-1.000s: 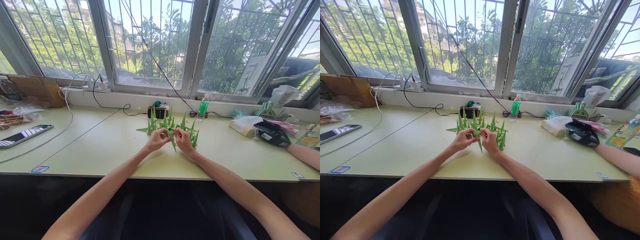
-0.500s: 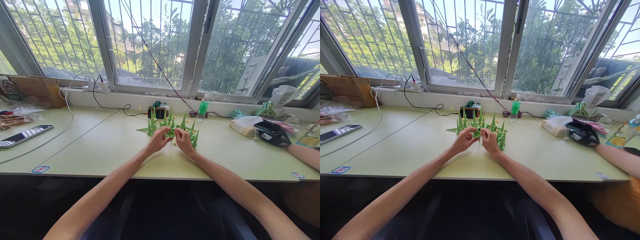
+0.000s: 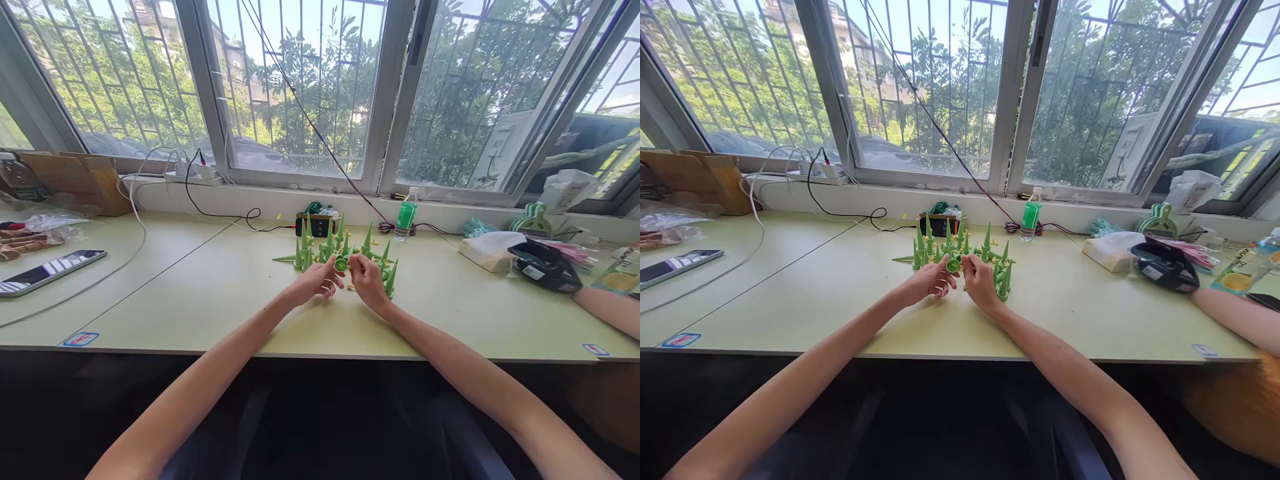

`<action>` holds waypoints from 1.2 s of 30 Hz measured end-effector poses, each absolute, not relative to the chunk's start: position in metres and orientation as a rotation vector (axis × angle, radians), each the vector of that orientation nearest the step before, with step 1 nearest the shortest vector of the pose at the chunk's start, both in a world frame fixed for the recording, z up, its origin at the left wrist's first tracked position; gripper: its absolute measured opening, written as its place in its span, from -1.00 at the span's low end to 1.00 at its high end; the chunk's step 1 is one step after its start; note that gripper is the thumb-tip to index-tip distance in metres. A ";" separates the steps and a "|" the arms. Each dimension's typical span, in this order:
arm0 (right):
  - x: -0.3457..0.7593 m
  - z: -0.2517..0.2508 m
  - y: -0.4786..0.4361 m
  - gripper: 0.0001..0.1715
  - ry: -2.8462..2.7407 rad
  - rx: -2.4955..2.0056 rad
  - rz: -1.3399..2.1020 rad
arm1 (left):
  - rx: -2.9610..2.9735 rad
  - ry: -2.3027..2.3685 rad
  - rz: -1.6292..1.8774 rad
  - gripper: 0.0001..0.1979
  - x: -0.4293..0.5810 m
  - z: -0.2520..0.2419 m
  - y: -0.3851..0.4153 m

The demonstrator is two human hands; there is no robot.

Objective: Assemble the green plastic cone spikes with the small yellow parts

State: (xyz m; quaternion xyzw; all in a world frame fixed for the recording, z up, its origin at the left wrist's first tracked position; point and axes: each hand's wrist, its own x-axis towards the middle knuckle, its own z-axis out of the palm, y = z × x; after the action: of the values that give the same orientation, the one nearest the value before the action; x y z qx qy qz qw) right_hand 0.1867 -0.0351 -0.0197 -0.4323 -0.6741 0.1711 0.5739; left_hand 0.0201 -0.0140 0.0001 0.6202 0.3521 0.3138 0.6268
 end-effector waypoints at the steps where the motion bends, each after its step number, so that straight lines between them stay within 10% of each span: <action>1: 0.186 -0.019 -0.036 -0.57 -1.587 -1.001 0.419 | 1.385 0.789 0.694 -0.36 0.020 0.001 -0.014; 36: 0.188 -0.022 -0.028 -0.49 -1.582 -1.080 0.409 | 2.424 0.844 1.198 -0.75 0.022 -0.011 -0.012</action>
State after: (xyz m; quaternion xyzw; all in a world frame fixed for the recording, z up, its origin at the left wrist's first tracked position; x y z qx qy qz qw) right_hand 0.1884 -0.0279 -0.0224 -0.4577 -0.6704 0.1732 0.5577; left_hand 0.0224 -0.0121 -0.0114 0.8455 0.2945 0.4179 0.1538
